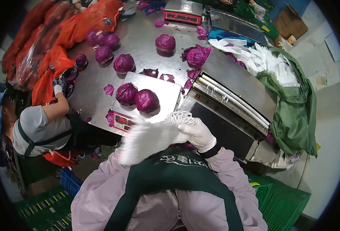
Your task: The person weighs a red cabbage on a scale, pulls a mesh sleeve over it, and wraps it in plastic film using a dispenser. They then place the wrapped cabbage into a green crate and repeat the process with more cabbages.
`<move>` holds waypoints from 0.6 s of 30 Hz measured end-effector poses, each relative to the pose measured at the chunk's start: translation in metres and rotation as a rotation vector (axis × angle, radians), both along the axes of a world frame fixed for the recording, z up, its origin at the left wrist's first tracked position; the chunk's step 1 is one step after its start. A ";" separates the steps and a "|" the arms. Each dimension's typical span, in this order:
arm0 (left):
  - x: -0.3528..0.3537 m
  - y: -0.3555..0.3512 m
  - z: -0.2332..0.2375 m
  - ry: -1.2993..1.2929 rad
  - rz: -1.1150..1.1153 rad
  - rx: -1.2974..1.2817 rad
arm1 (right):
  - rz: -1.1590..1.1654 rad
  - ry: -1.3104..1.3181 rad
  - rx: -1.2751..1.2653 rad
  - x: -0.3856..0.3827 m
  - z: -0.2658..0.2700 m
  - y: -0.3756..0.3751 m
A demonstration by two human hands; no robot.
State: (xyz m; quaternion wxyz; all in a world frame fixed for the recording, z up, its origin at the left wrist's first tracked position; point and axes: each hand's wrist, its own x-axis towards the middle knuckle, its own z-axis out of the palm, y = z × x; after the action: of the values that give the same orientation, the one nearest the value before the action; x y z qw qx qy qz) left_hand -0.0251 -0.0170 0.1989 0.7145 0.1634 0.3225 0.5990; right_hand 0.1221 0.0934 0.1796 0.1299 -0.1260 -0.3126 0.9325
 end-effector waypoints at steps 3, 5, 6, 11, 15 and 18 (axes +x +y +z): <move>0.001 -0.014 -0.019 -0.085 0.046 -0.025 | -0.082 -0.098 0.061 0.009 -0.010 -0.003; -0.006 -0.025 -0.029 0.199 0.225 0.088 | -0.190 -0.186 0.185 0.008 -0.016 -0.006; 0.003 -0.007 -0.038 0.149 0.374 0.175 | -0.197 -0.186 0.186 0.010 -0.015 -0.006; -0.011 -0.006 -0.037 -0.402 0.193 0.025 | -0.210 0.208 -0.229 0.015 -0.005 0.004; -0.014 -0.010 -0.034 -0.693 -0.095 0.086 | -0.251 0.272 -0.345 0.015 0.007 0.006; -0.011 -0.018 -0.030 -0.636 -0.158 -0.012 | -0.105 0.497 -0.480 0.016 -0.011 0.018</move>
State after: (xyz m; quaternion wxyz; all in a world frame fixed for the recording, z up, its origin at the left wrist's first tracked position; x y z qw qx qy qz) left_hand -0.0358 -0.0351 0.1692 0.8247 -0.0116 0.0731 0.5607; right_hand 0.1380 0.1119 0.1681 0.2163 0.0619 -0.0364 0.9737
